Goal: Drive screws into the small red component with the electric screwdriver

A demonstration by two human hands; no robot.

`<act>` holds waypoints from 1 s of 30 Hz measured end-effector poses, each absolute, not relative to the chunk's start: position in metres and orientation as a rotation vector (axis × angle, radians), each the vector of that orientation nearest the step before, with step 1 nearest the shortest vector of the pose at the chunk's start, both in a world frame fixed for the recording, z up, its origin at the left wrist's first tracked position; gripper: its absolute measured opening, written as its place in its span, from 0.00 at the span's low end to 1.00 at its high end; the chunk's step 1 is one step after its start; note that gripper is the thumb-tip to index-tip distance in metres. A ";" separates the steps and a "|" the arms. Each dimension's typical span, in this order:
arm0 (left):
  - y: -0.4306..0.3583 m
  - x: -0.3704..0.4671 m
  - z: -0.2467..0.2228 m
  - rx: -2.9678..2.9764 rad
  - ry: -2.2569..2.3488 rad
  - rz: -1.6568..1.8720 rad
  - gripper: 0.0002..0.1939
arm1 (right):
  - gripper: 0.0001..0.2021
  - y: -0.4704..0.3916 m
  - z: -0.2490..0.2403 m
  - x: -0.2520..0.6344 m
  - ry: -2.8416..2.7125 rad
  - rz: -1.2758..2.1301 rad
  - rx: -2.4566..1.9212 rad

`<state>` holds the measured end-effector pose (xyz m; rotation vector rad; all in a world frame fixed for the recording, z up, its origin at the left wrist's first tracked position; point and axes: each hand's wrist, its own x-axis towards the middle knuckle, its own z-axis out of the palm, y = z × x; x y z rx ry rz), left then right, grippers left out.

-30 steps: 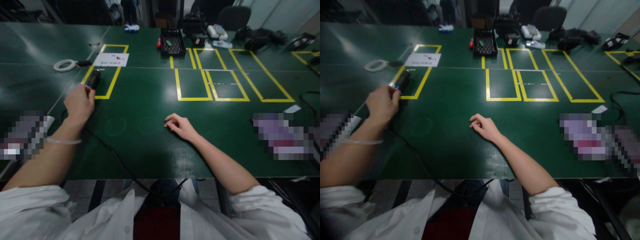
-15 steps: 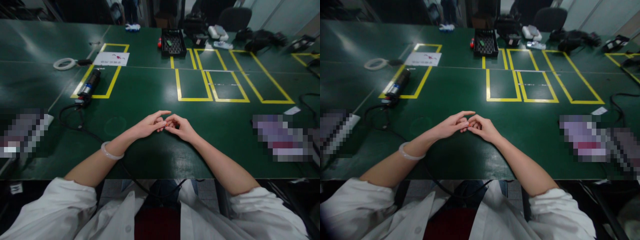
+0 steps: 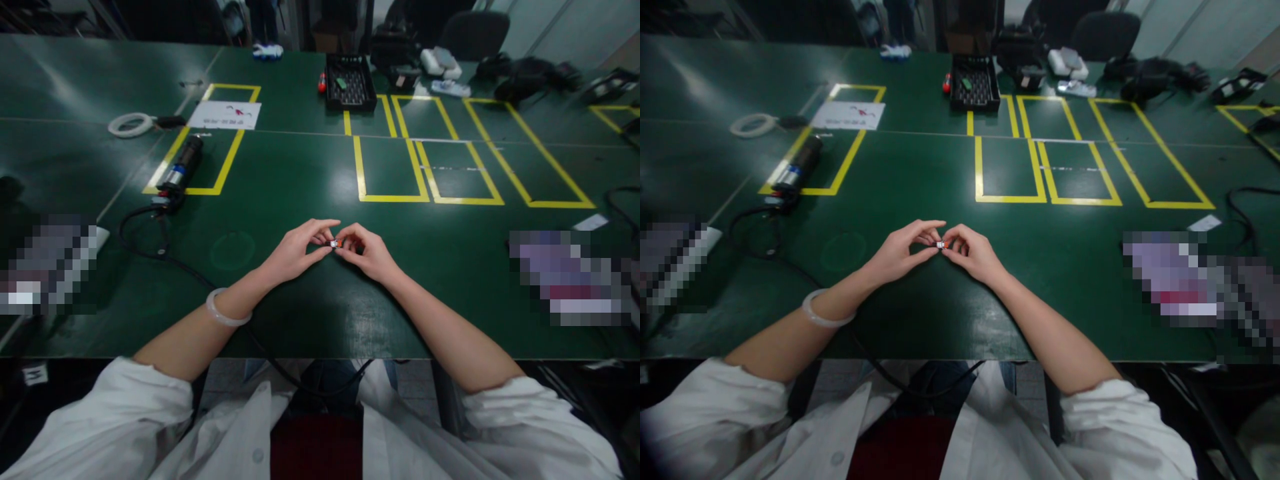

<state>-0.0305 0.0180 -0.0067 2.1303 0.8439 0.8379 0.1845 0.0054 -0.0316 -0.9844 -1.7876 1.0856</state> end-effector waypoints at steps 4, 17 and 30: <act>0.017 -0.030 -0.008 2.205 0.835 0.865 0.22 | 0.08 0.005 -0.031 0.184 -1.785 1.045 -0.959; 0.014 -0.029 -0.006 2.419 0.864 0.816 0.11 | 0.20 0.007 -0.027 0.183 -1.487 1.448 -1.006; 0.012 -0.028 -0.002 2.352 0.914 0.905 0.08 | 0.21 0.007 -0.028 0.181 -1.413 1.449 -0.973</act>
